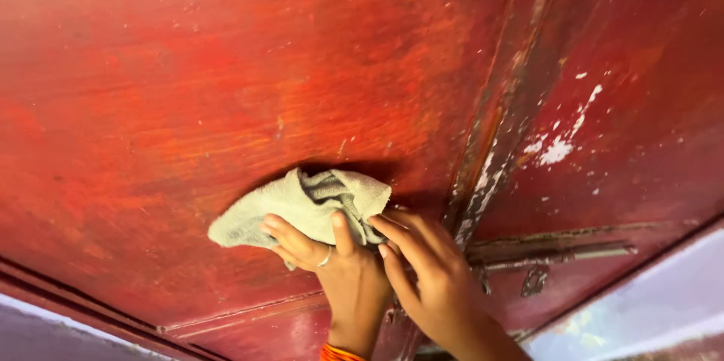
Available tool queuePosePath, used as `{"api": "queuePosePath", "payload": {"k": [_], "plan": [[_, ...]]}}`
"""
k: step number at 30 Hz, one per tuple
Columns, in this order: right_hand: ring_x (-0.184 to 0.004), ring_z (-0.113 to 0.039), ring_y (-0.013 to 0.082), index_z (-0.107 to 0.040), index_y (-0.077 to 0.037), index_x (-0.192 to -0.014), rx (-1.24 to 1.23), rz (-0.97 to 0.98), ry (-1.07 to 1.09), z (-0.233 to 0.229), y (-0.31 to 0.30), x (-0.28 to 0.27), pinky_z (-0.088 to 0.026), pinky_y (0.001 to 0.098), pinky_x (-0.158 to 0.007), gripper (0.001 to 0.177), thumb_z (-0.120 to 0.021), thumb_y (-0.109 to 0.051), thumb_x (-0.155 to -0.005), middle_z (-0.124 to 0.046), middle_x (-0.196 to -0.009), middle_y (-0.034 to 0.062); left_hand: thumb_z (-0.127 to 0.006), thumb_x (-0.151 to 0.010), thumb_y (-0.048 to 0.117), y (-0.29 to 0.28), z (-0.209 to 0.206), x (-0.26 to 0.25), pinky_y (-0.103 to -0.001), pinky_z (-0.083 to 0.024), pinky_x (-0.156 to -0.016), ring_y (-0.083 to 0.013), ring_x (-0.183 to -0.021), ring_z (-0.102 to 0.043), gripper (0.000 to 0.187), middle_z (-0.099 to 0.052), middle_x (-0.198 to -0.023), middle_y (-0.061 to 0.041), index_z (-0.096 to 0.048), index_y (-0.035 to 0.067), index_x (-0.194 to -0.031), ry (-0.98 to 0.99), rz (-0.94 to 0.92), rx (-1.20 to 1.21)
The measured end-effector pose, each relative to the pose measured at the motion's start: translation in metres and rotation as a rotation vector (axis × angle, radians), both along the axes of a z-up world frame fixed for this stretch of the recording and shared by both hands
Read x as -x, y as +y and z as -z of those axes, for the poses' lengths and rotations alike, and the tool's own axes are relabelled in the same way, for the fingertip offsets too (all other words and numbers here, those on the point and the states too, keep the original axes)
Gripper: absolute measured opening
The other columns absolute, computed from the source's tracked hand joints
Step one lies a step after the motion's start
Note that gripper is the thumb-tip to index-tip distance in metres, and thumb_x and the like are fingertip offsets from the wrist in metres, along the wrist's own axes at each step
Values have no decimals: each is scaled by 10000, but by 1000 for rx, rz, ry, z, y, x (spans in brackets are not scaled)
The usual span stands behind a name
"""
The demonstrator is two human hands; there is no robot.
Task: The person sprays a cleaning solution onto a red wooden door and wipes the surface with a cloth. They clean the door panels, the metal latch, and the edges of the door frame.
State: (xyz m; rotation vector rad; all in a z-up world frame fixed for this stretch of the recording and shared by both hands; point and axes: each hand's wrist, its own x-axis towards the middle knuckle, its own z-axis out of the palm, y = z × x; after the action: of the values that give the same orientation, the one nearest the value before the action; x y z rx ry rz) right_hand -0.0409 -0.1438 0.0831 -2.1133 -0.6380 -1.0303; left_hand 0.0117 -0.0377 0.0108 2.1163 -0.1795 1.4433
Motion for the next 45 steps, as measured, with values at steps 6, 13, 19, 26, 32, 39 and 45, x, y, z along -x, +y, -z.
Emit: {"api": "queuePosePath", "payload": {"k": [6,13,19,26,32,39,45], "plan": [[-1231,-573,366,-651,-72,-1243,-62,319,-270,-3,-52,6,-483,459,-1046,390,-639,20,-864,-590,-1319,198,-681,-927,630,0,-62,-7,-824,-32,-1204,-605,-1536,-42,792,-54,-1635,-370,-303,351,-1565,-137,-105,-82],[-1316,-564,313,-531,57,-1407,-214,223,-169,18,-94,-11,-507,410,-1099,518,-644,60,-901,-492,-1418,187,-710,-1050,613,-62,-73,-13,-688,-166,-1328,-445,-1614,-223,594,-198,-1745,-226,-423,399,-1523,-155,-4,-352],[-1094,-647,194,-632,22,-1359,-427,91,-31,12,-112,-25,-589,305,-939,380,-635,60,-981,-503,-1396,150,-609,-1044,537,-25,-114,-30,-611,-87,-1304,-367,-1583,-188,358,-226,-1715,-93,-560,368,-1356,-282,-201,-95],[-1109,-623,164,-648,26,-1325,-482,81,-42,15,-108,-27,-595,262,-885,352,-651,45,-974,-490,-1362,125,-650,-1002,422,-58,-108,-15,-687,-52,-1270,-408,-1569,-250,352,-318,-1654,-200,-695,443,-1350,-241,-45,-324],[-1032,-638,131,-619,33,-1322,-543,58,68,15,-102,-25,-549,234,-852,331,-623,4,-992,-579,-1230,104,-685,-1019,362,-51,-130,-15,-638,-103,-1293,-366,-1548,-295,320,-383,-1621,-187,-713,409,-1334,-285,-18,-366],[-942,-645,116,-636,28,-1328,-596,-25,152,28,-117,-31,-506,236,-826,295,-597,-31,-1041,-697,-1035,58,-626,-1001,305,-41,-112,-16,-653,-50,-1326,-385,-1618,-123,506,-188,-1698,-180,-576,325,-1504,-275,43,-233],[-983,-654,91,-641,52,-1230,-743,-140,221,21,-119,-36,-589,249,-894,264,-558,-167,-1107,-662,-1060,24,-546,-1067,193,-34,-99,-27,-659,-45,-1256,-307,-1613,-208,541,-250,-1701,-55,-513,324,-1590,-126,89,-517]]}}
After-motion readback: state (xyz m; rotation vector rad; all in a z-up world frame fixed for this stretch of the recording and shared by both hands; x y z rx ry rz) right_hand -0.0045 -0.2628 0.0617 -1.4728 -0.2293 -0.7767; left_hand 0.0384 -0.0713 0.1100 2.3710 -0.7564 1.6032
